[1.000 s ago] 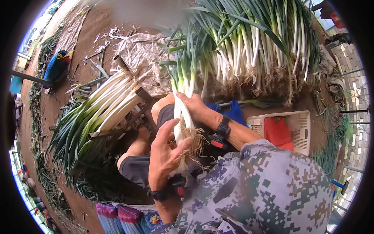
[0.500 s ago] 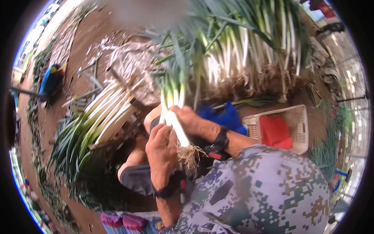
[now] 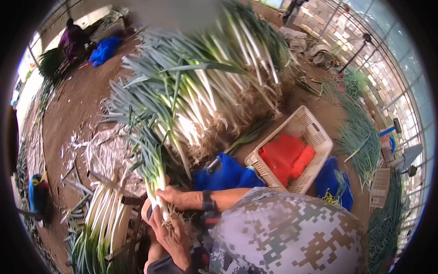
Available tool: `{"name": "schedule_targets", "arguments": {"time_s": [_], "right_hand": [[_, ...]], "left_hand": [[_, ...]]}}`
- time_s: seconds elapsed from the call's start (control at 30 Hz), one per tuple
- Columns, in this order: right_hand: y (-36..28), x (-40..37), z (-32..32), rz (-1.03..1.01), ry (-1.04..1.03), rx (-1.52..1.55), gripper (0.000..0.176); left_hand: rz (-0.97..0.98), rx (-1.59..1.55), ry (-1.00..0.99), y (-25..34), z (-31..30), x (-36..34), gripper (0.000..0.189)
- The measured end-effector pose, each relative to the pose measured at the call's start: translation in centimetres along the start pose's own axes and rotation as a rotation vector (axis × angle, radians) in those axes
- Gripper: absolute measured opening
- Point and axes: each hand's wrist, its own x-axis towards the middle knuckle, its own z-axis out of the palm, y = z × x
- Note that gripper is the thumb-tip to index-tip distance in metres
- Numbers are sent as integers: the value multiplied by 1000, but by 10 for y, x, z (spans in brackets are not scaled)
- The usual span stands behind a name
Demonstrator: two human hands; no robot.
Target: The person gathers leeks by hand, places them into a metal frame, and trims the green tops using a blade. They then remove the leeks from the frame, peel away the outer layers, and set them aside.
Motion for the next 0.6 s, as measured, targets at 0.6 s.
{"name": "schedule_targets", "arguments": {"time_s": [0.6], "right_hand": [[-16,7,5,478,-81,691,40]], "left_hand": [[30,16,7,-15,0,-4,56]]}}
